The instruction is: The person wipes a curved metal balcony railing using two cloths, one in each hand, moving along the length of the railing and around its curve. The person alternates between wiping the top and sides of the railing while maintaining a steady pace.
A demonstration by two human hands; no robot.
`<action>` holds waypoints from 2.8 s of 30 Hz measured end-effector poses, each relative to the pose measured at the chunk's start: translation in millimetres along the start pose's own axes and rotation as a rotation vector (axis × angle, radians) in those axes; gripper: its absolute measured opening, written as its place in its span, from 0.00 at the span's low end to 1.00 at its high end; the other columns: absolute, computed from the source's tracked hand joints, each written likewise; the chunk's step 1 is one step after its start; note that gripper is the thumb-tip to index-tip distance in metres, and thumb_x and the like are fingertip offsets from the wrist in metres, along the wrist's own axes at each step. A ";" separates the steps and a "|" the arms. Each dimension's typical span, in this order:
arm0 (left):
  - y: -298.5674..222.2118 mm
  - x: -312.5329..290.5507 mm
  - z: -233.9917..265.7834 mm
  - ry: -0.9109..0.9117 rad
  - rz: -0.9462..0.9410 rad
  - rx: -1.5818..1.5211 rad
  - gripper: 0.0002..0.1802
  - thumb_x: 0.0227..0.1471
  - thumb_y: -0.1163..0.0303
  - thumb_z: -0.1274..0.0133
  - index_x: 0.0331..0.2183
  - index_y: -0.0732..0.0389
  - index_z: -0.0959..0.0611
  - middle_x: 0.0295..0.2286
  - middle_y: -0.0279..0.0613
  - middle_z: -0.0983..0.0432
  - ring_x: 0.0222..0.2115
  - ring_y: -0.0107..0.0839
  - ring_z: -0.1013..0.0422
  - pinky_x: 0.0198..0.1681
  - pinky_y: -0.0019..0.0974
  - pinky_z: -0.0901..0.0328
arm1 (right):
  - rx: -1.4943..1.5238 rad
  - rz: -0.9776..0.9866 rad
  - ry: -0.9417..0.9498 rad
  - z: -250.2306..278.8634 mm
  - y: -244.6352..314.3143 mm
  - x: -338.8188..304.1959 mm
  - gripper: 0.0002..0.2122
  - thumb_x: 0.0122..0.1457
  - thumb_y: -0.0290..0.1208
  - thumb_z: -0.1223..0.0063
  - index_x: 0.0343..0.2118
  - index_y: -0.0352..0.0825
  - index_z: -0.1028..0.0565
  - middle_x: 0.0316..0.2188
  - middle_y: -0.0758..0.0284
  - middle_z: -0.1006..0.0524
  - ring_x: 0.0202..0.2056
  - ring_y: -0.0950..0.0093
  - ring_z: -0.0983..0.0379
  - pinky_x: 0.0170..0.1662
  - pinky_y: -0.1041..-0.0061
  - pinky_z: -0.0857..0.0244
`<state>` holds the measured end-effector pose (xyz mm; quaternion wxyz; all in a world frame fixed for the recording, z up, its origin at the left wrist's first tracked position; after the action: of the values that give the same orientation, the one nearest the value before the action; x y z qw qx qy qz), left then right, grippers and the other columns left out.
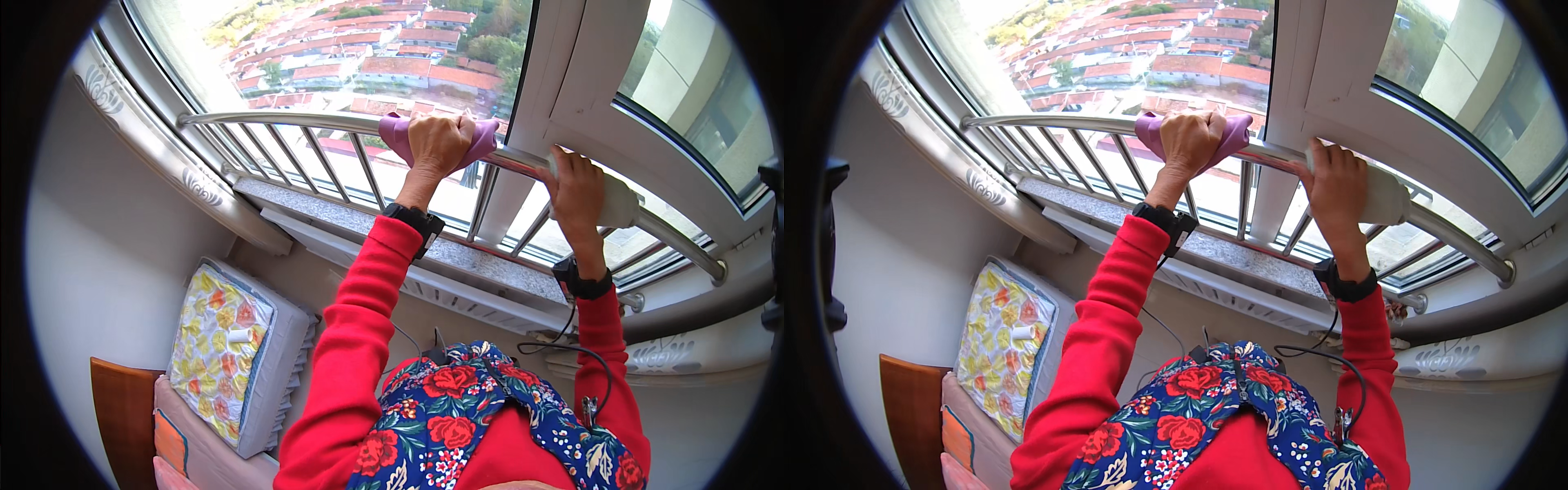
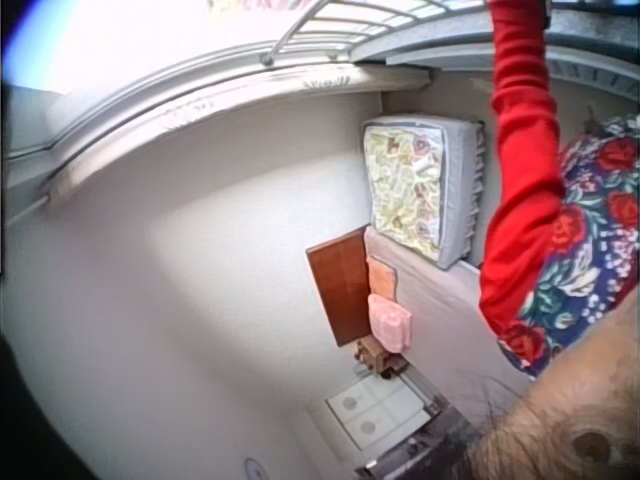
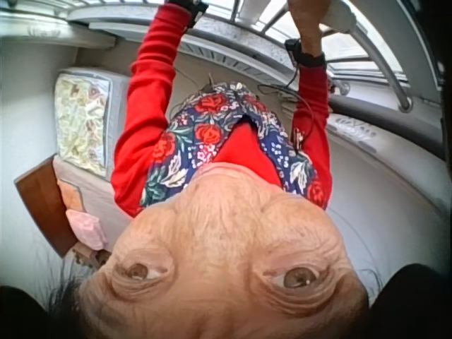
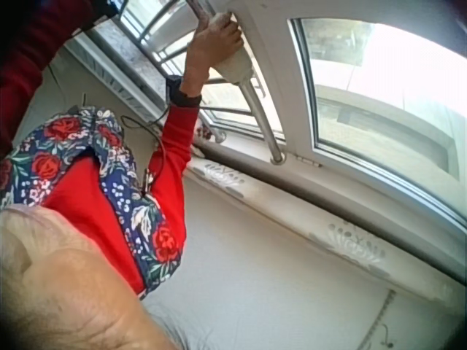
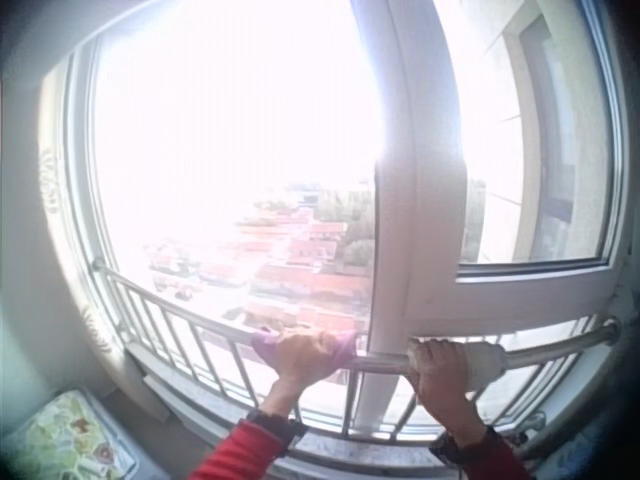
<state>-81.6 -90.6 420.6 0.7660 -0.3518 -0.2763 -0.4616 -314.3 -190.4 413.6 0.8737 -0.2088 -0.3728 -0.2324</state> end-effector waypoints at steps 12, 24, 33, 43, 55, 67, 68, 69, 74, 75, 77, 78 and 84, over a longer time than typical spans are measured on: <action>2.3 -0.6 -0.9 0.037 0.004 0.005 0.26 0.55 0.55 0.57 0.16 0.58 0.15 0.14 0.48 0.25 0.16 0.45 0.27 0.29 0.47 0.34 | 0.284 -0.215 0.122 37.9 -96.6 -37.3 0.15 0.63 0.39 0.52 0.49 0.39 0.24 0.39 0.60 0.20 0.39 0.62 0.23 0.47 0.67 0.32; 2.0 -0.9 0.6 0.051 0.022 -0.006 0.26 0.56 0.55 0.59 0.17 0.59 0.16 0.16 0.51 0.24 0.19 0.48 0.26 0.31 0.47 0.34 | -0.032 -0.610 0.136 55.9 -330.4 -165.8 0.19 0.68 0.44 0.63 0.40 0.35 0.23 0.38 0.54 0.21 0.38 0.52 0.24 0.40 0.61 0.32; 1.8 -1.2 -0.2 0.063 0.012 0.002 0.26 0.56 0.55 0.58 0.18 0.59 0.16 0.16 0.51 0.24 0.18 0.48 0.27 0.31 0.47 0.34 | -0.138 -0.668 0.051 75.6 -412.5 -212.5 0.23 0.68 0.46 0.65 0.41 0.32 0.21 0.36 0.52 0.21 0.38 0.52 0.25 0.42 0.60 0.33; 1.1 -0.6 -2.9 -0.005 -0.011 0.010 0.26 0.55 0.56 0.57 0.16 0.59 0.15 0.13 0.48 0.25 0.15 0.46 0.28 0.28 0.47 0.35 | -0.047 -0.349 -0.045 42.4 -267.0 -147.9 0.16 0.68 0.36 0.63 0.36 0.31 0.23 0.33 0.54 0.22 0.35 0.55 0.26 0.41 0.60 0.34; -0.2 -1.7 -2.0 -0.025 -0.014 0.005 0.26 0.55 0.56 0.58 0.17 0.60 0.15 0.15 0.49 0.24 0.16 0.46 0.27 0.29 0.47 0.35 | 0.085 -0.024 0.196 5.3 6.6 -8.0 0.37 0.51 0.55 0.39 0.61 0.42 0.38 0.56 0.63 0.33 0.57 0.65 0.38 0.62 0.64 0.49; -0.8 -2.7 -0.7 -0.051 -0.024 -0.004 0.24 0.54 0.57 0.55 0.15 0.59 0.16 0.15 0.50 0.24 0.17 0.46 0.26 0.28 0.47 0.35 | 0.470 0.038 0.409 29.5 -14.0 9.2 0.39 0.47 0.44 0.33 0.63 0.46 0.38 0.60 0.62 0.34 0.58 0.61 0.37 0.62 0.65 0.45; -0.4 -2.7 -0.8 -0.052 -0.032 0.007 0.24 0.54 0.57 0.55 0.15 0.59 0.16 0.15 0.50 0.24 0.17 0.46 0.26 0.28 0.47 0.35 | 0.541 0.029 0.442 31.3 -17.9 10.2 0.39 0.47 0.43 0.33 0.63 0.46 0.38 0.61 0.62 0.35 0.59 0.61 0.36 0.62 0.65 0.44; -0.1 -2.6 -1.0 -0.053 -0.036 0.019 0.24 0.54 0.57 0.55 0.16 0.59 0.16 0.15 0.50 0.24 0.17 0.46 0.27 0.28 0.48 0.35 | 0.628 0.010 0.472 34.1 -21.8 9.9 0.38 0.48 0.41 0.33 0.63 0.46 0.38 0.61 0.62 0.36 0.59 0.61 0.36 0.61 0.66 0.42; 0.9 -3.1 -2.1 -0.043 -0.034 -0.003 0.24 0.54 0.57 0.55 0.16 0.59 0.15 0.15 0.49 0.24 0.16 0.46 0.27 0.29 0.47 0.34 | 0.660 -0.071 0.540 41.0 -36.1 9.7 0.37 0.49 0.39 0.34 0.63 0.45 0.37 0.61 0.61 0.35 0.57 0.61 0.34 0.59 0.67 0.40; 1.1 -3.0 -2.2 -0.043 -0.032 -0.011 0.24 0.54 0.58 0.55 0.16 0.59 0.15 0.15 0.49 0.24 0.16 0.46 0.27 0.29 0.47 0.34 | 0.604 -0.079 0.531 42.3 -37.3 8.2 0.36 0.50 0.40 0.34 0.62 0.44 0.37 0.60 0.61 0.34 0.57 0.60 0.34 0.59 0.67 0.39; 0.9 -3.0 -2.0 -0.049 -0.034 -0.013 0.23 0.54 0.58 0.55 0.16 0.59 0.15 0.15 0.49 0.24 0.16 0.46 0.27 0.29 0.47 0.34 | 0.508 -0.096 0.515 41.5 -37.5 7.4 0.34 0.50 0.41 0.35 0.61 0.43 0.35 0.58 0.61 0.31 0.56 0.60 0.32 0.59 0.67 0.38; 0.8 -3.0 -1.8 -0.042 -0.027 -0.012 0.23 0.54 0.58 0.54 0.16 0.59 0.15 0.15 0.49 0.24 0.16 0.45 0.27 0.30 0.47 0.34 | 0.469 -0.105 0.508 39.9 -36.3 7.6 0.34 0.50 0.41 0.35 0.61 0.43 0.35 0.57 0.61 0.30 0.55 0.61 0.31 0.58 0.67 0.38; -0.8 -2.9 -0.1 -0.041 -0.009 -0.028 0.24 0.54 0.58 0.54 0.15 0.59 0.16 0.15 0.48 0.24 0.17 0.45 0.27 0.30 0.47 0.34 | 0.316 -0.097 0.469 35.2 -30.8 9.8 0.31 0.51 0.45 0.36 0.58 0.44 0.32 0.53 0.63 0.26 0.50 0.63 0.27 0.53 0.67 0.33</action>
<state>-83.5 -89.4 418.6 0.7531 -0.3705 -0.2872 -0.4615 -345.1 -198.8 449.2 0.9457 0.0073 -0.2016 -0.2548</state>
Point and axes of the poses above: each hand's wrist, its own x-axis towards the middle knuckle, its own z-axis out of the back of the hand, y = z × x, the point moved 1 cm from there along x, towards the middle knuckle
